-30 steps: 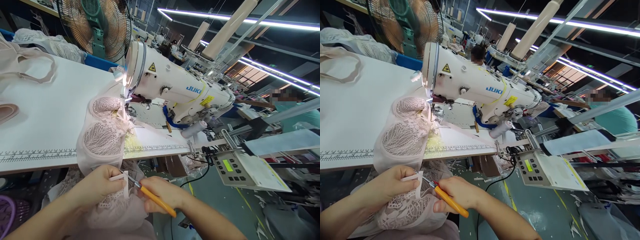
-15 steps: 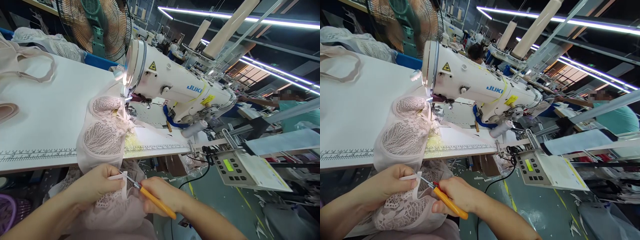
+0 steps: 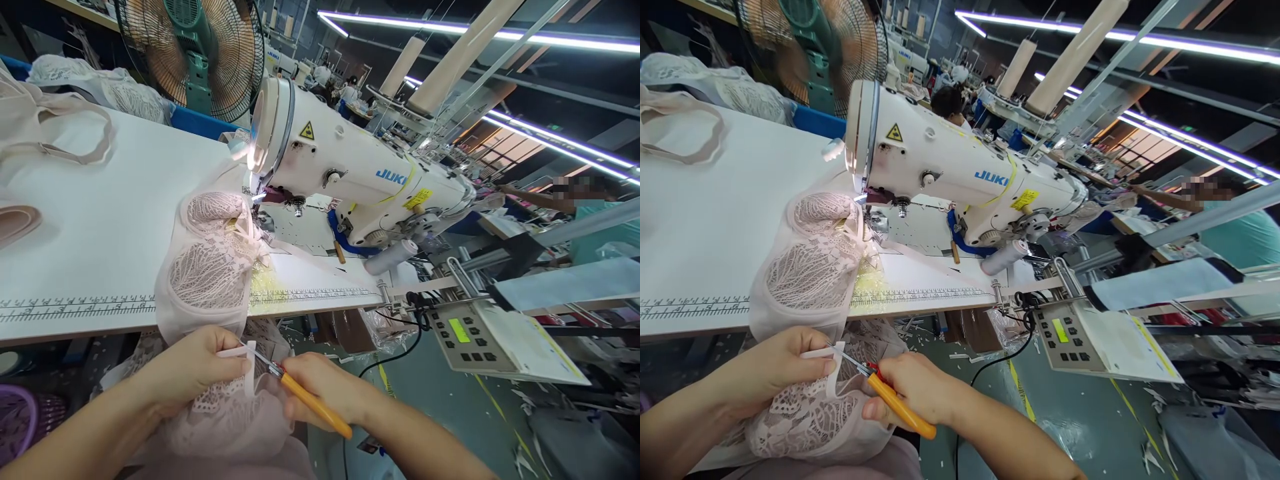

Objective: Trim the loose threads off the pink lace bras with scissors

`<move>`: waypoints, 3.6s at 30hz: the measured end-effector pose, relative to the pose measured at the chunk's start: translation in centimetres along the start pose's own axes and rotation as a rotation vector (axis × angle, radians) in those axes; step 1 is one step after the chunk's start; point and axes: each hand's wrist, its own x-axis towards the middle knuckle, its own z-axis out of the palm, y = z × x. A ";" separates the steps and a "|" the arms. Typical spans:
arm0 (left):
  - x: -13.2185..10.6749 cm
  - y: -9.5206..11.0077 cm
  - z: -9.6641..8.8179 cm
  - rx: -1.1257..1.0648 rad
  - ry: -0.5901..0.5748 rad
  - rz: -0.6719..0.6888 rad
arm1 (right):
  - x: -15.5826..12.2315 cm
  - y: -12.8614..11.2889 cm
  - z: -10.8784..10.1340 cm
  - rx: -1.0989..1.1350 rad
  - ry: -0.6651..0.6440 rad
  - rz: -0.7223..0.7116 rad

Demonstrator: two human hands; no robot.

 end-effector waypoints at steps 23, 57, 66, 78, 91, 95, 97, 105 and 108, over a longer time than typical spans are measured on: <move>-1.6 -1.1 -0.5 0.268 0.168 0.167 | 0.3 1.0 -1.2 -0.069 0.221 -0.083; -3.2 1.0 0.1 0.669 0.194 0.364 | -0.8 -1.4 -3.4 -0.452 0.074 -0.038; -3.1 1.5 0.2 0.654 0.132 0.357 | -1.2 -1.9 -3.8 -0.493 0.037 -0.006; -2.8 1.7 0.5 0.641 0.081 0.356 | -1.4 -2.0 -3.4 -0.470 0.018 -0.001; -2.7 2.1 0.4 0.704 0.054 0.444 | -1.6 -2.0 -3.3 -0.425 -0.019 0.012; -2.6 1.9 0.2 0.731 0.031 0.469 | -1.7 -2.0 -3.3 -0.395 -0.025 0.012; -2.5 1.8 0.2 0.732 0.025 0.475 | -1.8 -2.0 -3.3 -0.396 -0.015 0.016; -2.3 2.2 0.5 0.710 0.000 0.449 | -1.8 -1.9 -3.0 -0.414 -0.019 0.028; -2.2 2.3 0.6 0.682 -0.003 0.428 | -1.8 -1.7 -2.7 -0.412 -0.009 0.027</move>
